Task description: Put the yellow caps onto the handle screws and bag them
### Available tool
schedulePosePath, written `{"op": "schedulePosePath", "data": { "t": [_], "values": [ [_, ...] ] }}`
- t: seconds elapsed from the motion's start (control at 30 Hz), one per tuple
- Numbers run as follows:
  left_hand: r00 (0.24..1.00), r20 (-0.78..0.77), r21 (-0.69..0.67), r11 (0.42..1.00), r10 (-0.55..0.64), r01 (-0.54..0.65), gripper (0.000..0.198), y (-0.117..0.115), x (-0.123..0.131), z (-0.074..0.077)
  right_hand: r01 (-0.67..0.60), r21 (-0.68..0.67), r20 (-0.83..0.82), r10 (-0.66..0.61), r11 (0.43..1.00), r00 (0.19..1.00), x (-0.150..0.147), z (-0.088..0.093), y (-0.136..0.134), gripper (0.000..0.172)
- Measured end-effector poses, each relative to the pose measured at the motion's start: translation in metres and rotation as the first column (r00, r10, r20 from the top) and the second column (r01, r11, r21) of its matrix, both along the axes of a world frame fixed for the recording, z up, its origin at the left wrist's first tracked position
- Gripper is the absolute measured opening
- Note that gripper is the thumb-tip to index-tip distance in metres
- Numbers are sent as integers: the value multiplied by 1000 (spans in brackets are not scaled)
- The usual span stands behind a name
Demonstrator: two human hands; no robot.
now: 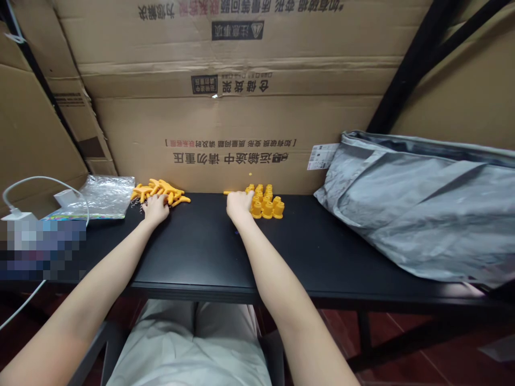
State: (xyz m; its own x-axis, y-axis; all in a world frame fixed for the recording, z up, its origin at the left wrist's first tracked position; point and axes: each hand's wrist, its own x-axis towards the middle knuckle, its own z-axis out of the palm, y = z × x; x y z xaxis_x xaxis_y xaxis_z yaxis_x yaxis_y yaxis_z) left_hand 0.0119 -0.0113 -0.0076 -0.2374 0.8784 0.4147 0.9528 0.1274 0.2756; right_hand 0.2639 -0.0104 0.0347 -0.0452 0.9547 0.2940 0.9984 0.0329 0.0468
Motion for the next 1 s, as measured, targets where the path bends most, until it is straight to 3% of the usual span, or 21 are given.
{"op": "schedulePosePath", "data": {
  "t": [0.13,0.23,0.33,0.43,0.53,0.77,1.0],
  "values": [
    [1000,-14,0,1000,-7,7,42,2,-2,-2,-214,6,-114,213,977,970,-7,-8,3,19],
    [999,-35,14,1000,-19,19,43,2,-3,-2,-369,55,-274,369,928,888,-12,-18,9,14],
    [1000,-30,19,1000,-1,2,40,2,-4,-3,-446,120,-422,452,887,786,-14,-32,17,16],
    [999,-5,22,999,48,-48,36,5,-6,-4,-464,97,-535,439,880,721,-15,-43,24,22],
    [996,47,51,996,77,-79,30,8,-9,-5,-471,44,-574,408,881,710,-14,-50,27,25],
    [969,248,240,968,13,-74,20,14,-15,-8,-509,36,-559,439,860,703,-15,-51,26,23],
    [815,575,453,857,-70,-247,20,29,-26,-5,-528,54,-559,464,848,688,-14,-51,26,21]
  ]
}}
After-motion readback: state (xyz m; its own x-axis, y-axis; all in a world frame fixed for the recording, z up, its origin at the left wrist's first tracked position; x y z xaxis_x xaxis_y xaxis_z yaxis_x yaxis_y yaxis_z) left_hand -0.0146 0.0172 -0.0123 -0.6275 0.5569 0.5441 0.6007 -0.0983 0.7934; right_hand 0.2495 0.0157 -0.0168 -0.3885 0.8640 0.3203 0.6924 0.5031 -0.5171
